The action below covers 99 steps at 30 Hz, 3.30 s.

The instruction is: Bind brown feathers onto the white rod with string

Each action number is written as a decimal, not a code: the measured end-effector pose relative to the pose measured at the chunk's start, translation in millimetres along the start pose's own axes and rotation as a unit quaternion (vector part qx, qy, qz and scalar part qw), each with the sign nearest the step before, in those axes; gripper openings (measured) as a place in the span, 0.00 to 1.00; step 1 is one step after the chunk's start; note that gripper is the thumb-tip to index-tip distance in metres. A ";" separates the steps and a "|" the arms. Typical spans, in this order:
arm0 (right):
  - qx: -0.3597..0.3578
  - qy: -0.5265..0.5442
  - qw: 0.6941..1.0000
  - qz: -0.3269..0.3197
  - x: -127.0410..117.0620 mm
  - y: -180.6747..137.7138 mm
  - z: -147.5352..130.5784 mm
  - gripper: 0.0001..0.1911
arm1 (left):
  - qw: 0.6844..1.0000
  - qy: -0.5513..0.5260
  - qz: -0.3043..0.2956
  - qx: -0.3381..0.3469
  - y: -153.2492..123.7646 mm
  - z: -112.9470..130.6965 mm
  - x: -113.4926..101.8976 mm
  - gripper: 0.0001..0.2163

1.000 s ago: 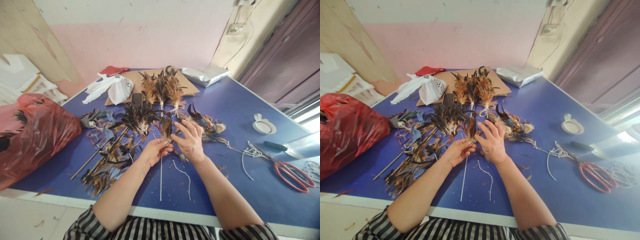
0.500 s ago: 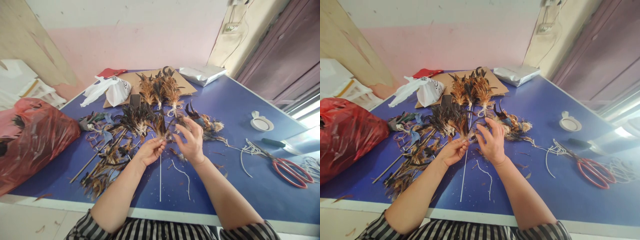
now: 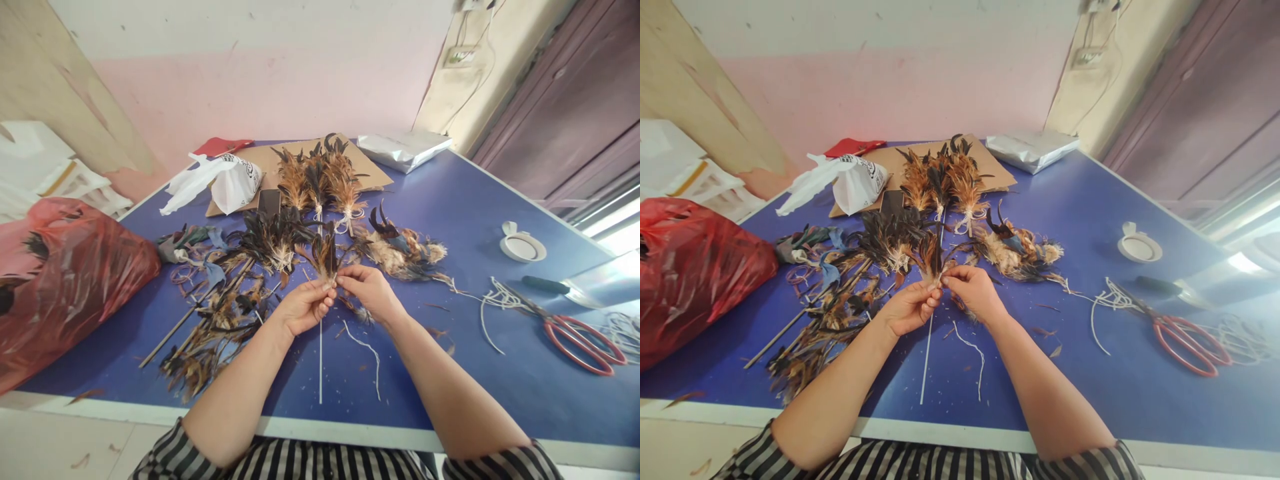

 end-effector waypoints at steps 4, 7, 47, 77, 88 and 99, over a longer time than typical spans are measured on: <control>0.039 0.024 0.998 -0.045 0.1 0.4 3.2 0.09 | 1.000 0.012 0.013 0.011 0.2 2.8 -0.7 0.05; 0.060 0.056 0.994 -0.066 -0.1 0.6 3.6 0.10 | 0.999 -0.003 0.039 0.032 2.2 6.5 -3.6 0.03; -0.069 -0.142 0.986 0.049 -2.1 -0.5 -4.7 0.14 | 0.980 0.173 0.077 0.064 6.1 -3.8 -8.1 0.09; -0.257 -0.480 0.830 0.119 4.5 -12.9 -17.6 0.19 | 0.989 0.100 0.074 0.074 6.9 -5.9 -8.2 0.11; -0.045 -0.240 0.970 -0.024 -4.9 -5.1 -8.5 0.14 | 0.971 0.220 0.038 0.086 3.9 -8.2 -0.3 0.14; -0.066 -0.277 0.956 0.071 -3.5 -4.9 -4.7 0.13 | 0.932 0.328 0.050 0.149 5.6 -10.2 1.0 0.12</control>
Point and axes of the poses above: each hand's wrist, its own y-axis towards the middle knuckle, its own x-axis out of the palm, z = x × y, the point moved 4 cm from there along y, towards the middle knuckle, and after that the axes turned 8 degrees about x, right-handed, at the moved point
